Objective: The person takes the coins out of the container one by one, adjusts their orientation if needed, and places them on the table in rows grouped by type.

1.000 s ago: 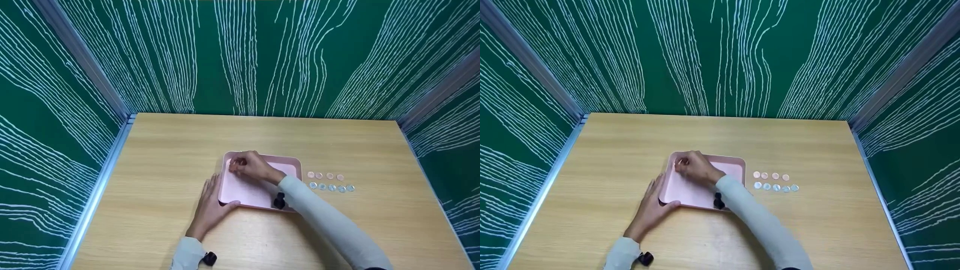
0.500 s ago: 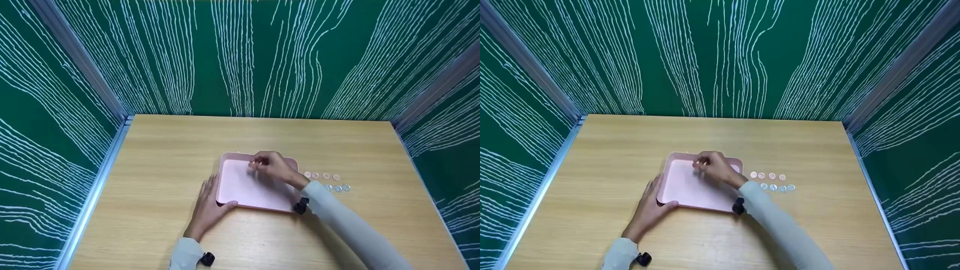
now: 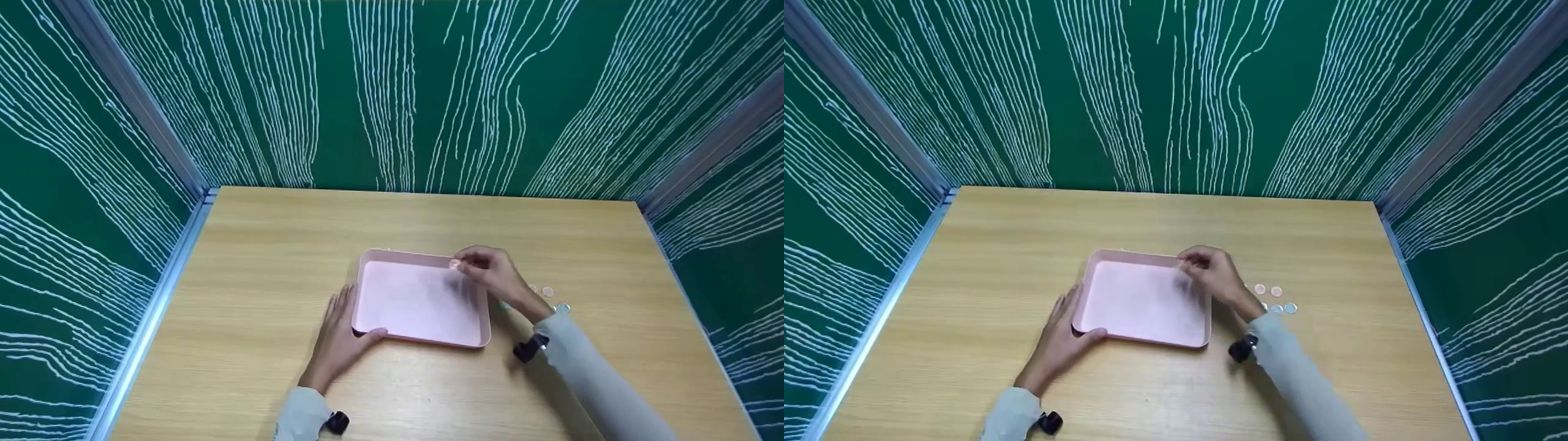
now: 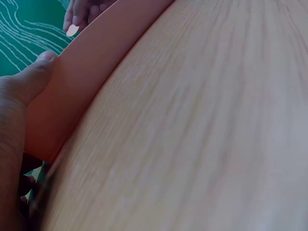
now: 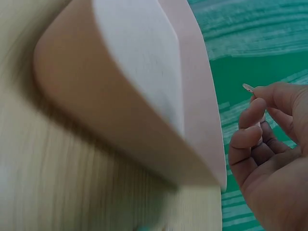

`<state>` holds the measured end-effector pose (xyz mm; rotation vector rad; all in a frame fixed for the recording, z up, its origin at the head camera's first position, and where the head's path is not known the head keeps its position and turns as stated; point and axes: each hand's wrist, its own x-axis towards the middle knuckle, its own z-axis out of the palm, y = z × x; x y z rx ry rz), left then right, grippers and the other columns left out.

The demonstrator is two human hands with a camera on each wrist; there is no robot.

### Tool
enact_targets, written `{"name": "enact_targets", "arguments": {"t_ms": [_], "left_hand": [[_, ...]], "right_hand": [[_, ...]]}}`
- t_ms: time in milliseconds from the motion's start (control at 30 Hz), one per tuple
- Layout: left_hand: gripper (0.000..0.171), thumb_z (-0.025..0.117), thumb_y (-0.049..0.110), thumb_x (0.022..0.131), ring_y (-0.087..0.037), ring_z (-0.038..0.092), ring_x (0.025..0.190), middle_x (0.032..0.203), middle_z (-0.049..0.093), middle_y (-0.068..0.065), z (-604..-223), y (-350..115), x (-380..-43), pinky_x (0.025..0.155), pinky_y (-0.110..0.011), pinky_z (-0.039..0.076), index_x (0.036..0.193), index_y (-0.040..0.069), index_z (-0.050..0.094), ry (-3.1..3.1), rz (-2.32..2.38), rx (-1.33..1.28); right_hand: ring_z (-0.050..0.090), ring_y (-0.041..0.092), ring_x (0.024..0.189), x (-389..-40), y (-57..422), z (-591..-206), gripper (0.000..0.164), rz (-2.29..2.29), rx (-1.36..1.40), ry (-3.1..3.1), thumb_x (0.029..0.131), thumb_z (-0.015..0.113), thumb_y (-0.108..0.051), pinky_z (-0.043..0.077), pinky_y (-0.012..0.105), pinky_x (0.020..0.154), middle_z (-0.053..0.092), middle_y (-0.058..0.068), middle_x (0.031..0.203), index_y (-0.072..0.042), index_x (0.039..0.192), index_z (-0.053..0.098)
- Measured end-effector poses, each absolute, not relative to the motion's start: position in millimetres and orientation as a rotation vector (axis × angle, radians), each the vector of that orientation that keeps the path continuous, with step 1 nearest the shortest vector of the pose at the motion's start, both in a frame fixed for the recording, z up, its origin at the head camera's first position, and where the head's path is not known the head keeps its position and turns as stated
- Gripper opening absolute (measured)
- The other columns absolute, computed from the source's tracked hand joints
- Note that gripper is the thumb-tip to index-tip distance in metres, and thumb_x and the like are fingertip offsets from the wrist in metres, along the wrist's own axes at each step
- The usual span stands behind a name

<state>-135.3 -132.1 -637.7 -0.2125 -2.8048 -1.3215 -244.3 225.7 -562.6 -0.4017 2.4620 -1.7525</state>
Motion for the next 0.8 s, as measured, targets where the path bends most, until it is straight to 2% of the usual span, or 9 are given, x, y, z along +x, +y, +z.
{"name": "enact_targets", "arguments": {"t_ms": [167, 267, 367, 433, 667, 800], "left_hand": [[0.122, 0.082, 0.073, 0.087, -0.049, 0.016, 0.167, 0.181, 0.024, -0.019, -637.1, -131.9, -135.5, 0.133, -0.07, 0.019, 0.177, 0.014, 0.025, -2.811, -1.327, -0.197], [0.123, 0.081, 0.075, 0.086, -0.049, 0.015, 0.167, 0.181, 0.024, -0.019, -637.2, -131.5, -135.4, 0.133, -0.069, 0.018, 0.177, 0.013, 0.025, -2.811, -1.322, -0.194], [0.123, 0.081, 0.075, 0.086, -0.049, 0.015, 0.167, 0.181, 0.024, -0.018, -637.6, -131.4, -134.9, 0.133, -0.07, 0.018, 0.177, 0.013, 0.025, -2.806, -1.317, -0.193], [0.123, 0.081, 0.074, 0.086, -0.049, 0.015, 0.167, 0.181, 0.024, -0.018, -637.5, -131.2, -134.8, 0.133, -0.069, 0.018, 0.177, 0.013, 0.025, -2.806, -1.32, -0.197], [0.122, 0.086, 0.068, 0.086, -0.05, 0.016, 0.166, 0.18, 0.025, -0.02, -637.5, -130.9, -135.0, 0.133, -0.069, 0.019, 0.176, 0.012, 0.026, -2.801, -1.327, -0.19], [0.119, 0.086, 0.065, 0.088, -0.05, 0.017, 0.166, 0.179, 0.026, -0.023, -637.6, -130.8, -135.7, 0.135, -0.066, 0.018, 0.176, 0.01, 0.027, -2.793, -1.326, -0.203]], "right_hand": [[0.062, 0.019, 0.078, -239.6, 256.4, -561.0, 0.022, -1.764, -0.234, 2.464, 0.104, 0.075, -0.003, 0.054, 0.022, 0.06, 0.075, 0.014, 0.104, 0.003, 0.124, 0.078], [0.063, 0.02, 0.082, -236.4, 276.9, -561.9, 0.025, -1.748, -0.177, 2.483, 0.106, 0.073, -0.006, 0.057, 0.024, 0.064, 0.073, 0.014, 0.108, 0.002, 0.129, 0.076], [0.066, 0.018, 0.092, -232.7, 297.1, -566.5, 0.027, -1.719, -0.156, 2.547, 0.108, 0.073, -0.01, 0.062, 0.024, 0.076, 0.075, 0.017, 0.117, 0.001, 0.132, 0.075], [0.066, 0.017, 0.094, -228.1, 310.1, -570.2, 0.029, -1.723, -0.128, 2.565, 0.108, 0.073, -0.013, 0.061, 0.023, 0.078, 0.075, 0.017, 0.119, 0.001, 0.133, 0.075], [0.067, 0.02, 0.088, -205.4, 352.9, -582.4, 0.038, -1.755, -0.003, 2.561, 0.109, 0.073, -0.02, 0.061, 0.025, 0.069, 0.071, 0.021, 0.116, 0.004, 0.138, 0.069], [0.067, 0.018, 0.084, -195.1, 371.8, -585.1, 0.042, -1.748, 0.096, 2.599, 0.109, 0.073, -0.025, 0.061, 0.026, 0.068, 0.071, 0.019, 0.113, 0.005, 0.139, 0.068]]}}
